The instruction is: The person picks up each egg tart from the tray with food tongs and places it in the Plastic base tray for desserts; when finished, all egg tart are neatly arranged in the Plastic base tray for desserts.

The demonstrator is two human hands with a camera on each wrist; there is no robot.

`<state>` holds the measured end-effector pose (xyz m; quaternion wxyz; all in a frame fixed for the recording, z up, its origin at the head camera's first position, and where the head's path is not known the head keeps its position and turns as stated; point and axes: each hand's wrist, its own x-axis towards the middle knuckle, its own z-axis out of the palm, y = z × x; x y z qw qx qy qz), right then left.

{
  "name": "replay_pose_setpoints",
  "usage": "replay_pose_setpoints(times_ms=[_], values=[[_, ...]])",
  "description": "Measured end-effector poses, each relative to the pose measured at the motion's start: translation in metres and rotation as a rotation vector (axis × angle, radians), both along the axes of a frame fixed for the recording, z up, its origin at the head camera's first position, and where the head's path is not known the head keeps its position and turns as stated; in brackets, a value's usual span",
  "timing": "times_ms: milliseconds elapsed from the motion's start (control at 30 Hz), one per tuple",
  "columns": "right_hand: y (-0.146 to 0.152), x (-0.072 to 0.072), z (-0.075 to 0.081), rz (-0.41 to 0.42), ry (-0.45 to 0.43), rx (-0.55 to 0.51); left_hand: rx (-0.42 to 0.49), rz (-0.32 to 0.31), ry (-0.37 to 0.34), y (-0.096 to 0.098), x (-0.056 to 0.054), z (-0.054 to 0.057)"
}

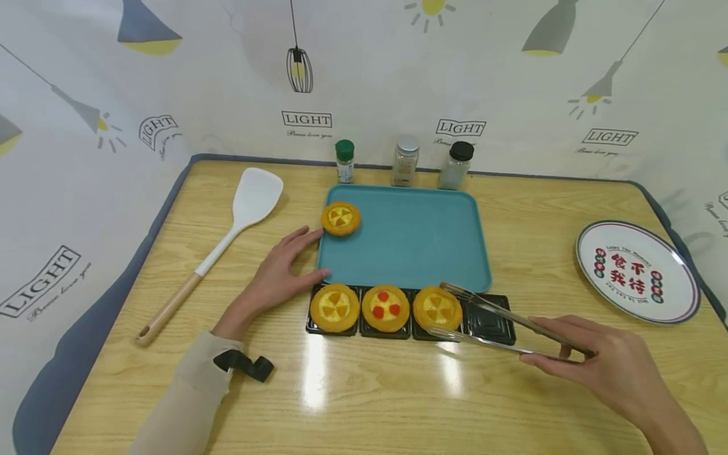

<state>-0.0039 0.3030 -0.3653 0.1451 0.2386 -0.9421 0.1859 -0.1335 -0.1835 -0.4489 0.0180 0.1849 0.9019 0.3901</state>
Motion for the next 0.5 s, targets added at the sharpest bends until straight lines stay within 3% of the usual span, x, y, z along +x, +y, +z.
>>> replay_pose_setpoints(times_ms=[267,500], values=[[0.0004,-0.0005,-0.0005,0.012,0.028,0.010,-0.002,0.003,0.001,0.0002,-0.0001,0.0004],[-0.0010,0.0011,0.0007,-0.050,-0.067,0.000,-0.001,-0.001,0.001,0.0008,-0.0003,-0.0001]])
